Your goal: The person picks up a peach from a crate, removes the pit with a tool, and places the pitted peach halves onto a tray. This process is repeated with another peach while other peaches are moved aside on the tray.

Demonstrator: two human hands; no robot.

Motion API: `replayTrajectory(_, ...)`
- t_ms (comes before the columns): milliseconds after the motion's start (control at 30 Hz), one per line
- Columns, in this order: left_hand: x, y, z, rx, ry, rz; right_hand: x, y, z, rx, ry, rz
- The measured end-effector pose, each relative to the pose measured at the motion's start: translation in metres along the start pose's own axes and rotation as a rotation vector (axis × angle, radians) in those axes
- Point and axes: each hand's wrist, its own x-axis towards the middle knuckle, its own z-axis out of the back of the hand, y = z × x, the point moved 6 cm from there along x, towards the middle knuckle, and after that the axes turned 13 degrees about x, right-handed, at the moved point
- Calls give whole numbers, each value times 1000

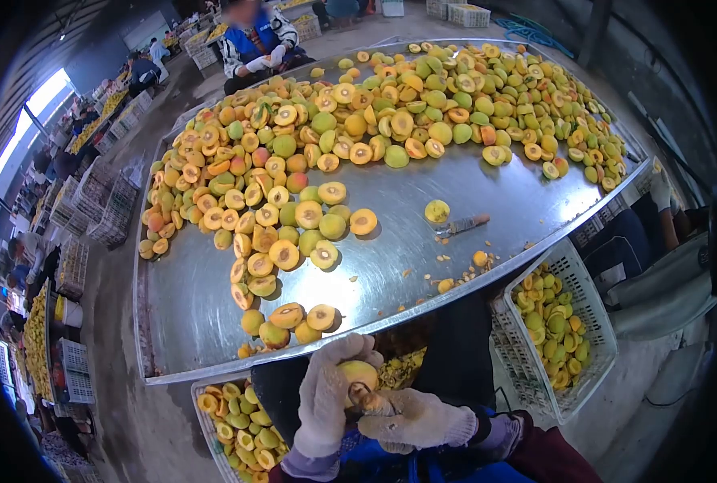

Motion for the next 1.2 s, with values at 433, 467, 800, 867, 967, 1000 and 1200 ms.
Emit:
replayTrajectory(433,-7,35,22,-453,-149,203,2,4,6,-253,-288,188)
replayTrajectory(467,-9,36,22,-450,-149,203,5,3,6,-251,-286,190)
replayTrajectory(800,-17,24,14,-165,-232,69,11,5,1,-417,-317,185)
replayTrajectory(867,-20,23,15,-116,-278,62,10,5,0,-384,-319,197)
replayTrajectory(967,-23,21,14,-60,-277,35,7,10,-4,-354,-283,215)
replayTrajectory(1000,-24,19,13,-37,-290,16,3,14,-6,-294,-258,134)
replayTrajectory(1200,-24,-4,6,90,-205,-115,8,0,-9,-108,-147,270)
